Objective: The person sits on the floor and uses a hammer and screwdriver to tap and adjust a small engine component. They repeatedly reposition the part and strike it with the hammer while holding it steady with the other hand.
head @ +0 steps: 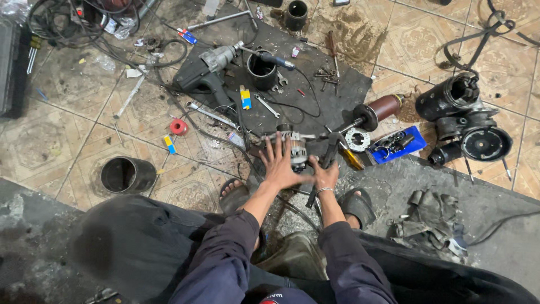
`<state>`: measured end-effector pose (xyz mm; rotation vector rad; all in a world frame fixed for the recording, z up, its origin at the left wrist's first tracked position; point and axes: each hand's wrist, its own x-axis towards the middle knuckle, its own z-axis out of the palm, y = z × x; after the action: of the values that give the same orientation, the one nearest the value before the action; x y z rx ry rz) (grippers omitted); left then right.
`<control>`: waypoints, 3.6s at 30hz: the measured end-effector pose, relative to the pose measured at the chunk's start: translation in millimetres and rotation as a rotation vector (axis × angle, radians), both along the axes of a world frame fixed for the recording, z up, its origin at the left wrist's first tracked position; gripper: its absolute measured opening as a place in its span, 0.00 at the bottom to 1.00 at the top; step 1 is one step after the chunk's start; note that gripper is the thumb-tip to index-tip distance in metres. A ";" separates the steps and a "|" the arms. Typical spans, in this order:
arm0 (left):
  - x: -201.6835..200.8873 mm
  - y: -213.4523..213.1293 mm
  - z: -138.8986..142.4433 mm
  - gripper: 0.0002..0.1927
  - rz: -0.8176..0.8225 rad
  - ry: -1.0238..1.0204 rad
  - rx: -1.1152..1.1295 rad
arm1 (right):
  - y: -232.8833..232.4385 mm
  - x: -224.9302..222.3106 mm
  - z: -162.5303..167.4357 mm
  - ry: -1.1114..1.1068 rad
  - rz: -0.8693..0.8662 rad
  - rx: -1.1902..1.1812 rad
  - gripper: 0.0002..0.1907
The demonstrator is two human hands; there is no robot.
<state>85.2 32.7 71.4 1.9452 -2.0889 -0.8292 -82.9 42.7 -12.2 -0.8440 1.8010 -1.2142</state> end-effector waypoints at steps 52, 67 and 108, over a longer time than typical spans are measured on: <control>23.8 -32.9 7.0 0.75 0.089 0.001 -0.067 | -20.9 -31.7 -7.2 -0.670 -0.211 0.240 0.21; 35.5 -27.6 -7.1 0.79 0.130 0.125 -0.116 | -25.0 -22.5 -0.2 -0.397 -0.664 0.156 0.24; 37.3 -35.7 -3.0 0.79 0.292 0.161 -0.015 | -10.9 -23.6 1.7 -0.954 0.209 0.365 0.23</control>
<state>122.5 -2.9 68.4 2.0343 -1.6658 -0.8706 -106.5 31.8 -10.5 -0.1573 1.0537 -0.8748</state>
